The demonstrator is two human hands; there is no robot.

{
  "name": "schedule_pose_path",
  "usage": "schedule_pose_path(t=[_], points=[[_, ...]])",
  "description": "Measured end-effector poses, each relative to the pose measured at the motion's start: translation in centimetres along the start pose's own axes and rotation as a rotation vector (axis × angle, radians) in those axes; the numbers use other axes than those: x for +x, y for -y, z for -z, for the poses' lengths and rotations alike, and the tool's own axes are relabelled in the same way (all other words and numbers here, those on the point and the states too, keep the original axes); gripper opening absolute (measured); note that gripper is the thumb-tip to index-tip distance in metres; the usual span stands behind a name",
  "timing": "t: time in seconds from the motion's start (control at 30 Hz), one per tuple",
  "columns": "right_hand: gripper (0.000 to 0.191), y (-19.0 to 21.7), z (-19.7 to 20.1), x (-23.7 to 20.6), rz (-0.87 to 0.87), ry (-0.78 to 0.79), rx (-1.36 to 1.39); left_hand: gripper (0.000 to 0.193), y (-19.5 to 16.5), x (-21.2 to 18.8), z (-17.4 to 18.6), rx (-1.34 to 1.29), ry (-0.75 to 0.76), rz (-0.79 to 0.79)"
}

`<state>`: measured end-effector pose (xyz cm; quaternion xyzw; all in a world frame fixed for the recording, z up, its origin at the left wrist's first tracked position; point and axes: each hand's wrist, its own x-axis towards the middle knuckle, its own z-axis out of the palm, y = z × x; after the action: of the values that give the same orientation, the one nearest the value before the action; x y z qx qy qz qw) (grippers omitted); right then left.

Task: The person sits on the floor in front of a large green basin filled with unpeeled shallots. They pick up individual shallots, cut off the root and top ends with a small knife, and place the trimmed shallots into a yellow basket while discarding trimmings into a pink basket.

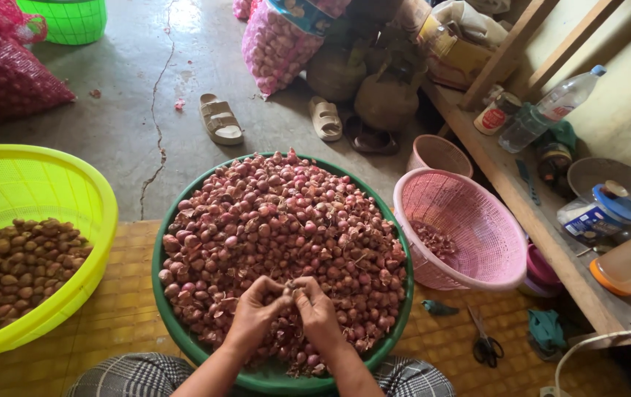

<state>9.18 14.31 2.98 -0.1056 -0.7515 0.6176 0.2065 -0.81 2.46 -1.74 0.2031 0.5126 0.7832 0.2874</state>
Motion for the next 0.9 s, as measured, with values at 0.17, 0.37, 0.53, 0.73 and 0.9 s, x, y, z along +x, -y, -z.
schedule_pose_path(t=[0.17, 0.37, 0.53, 0.73, 0.9], points=[[0.054, 1.9, 0.9, -0.1, -0.088, -0.011, -0.006, 0.018, -0.3, 0.1, -0.2, -0.062, -0.036, 0.109], [0.052, 1.3, -0.1, -0.2, -0.094, -0.148, -0.075, 0.021, 0.8, 0.3, -0.1, 0.246, -0.006, -0.007], [0.042, -0.1, 0.1, 0.5, -0.058, -0.213, -0.147, 0.023, -0.5, -0.1, 2.1, 0.565, -0.171, -0.132], [0.036, -0.8, 1.3, 0.9, -0.092, -0.288, -0.248, 0.027, -13.9, 0.6, 12.5, 1.862, -0.603, -0.651], [0.039, -0.9, 0.8, 1.3, -0.218, -0.308, -0.313, 0.023, -14.7, -0.3, 11.8, 1.538, -0.532, -0.834]])
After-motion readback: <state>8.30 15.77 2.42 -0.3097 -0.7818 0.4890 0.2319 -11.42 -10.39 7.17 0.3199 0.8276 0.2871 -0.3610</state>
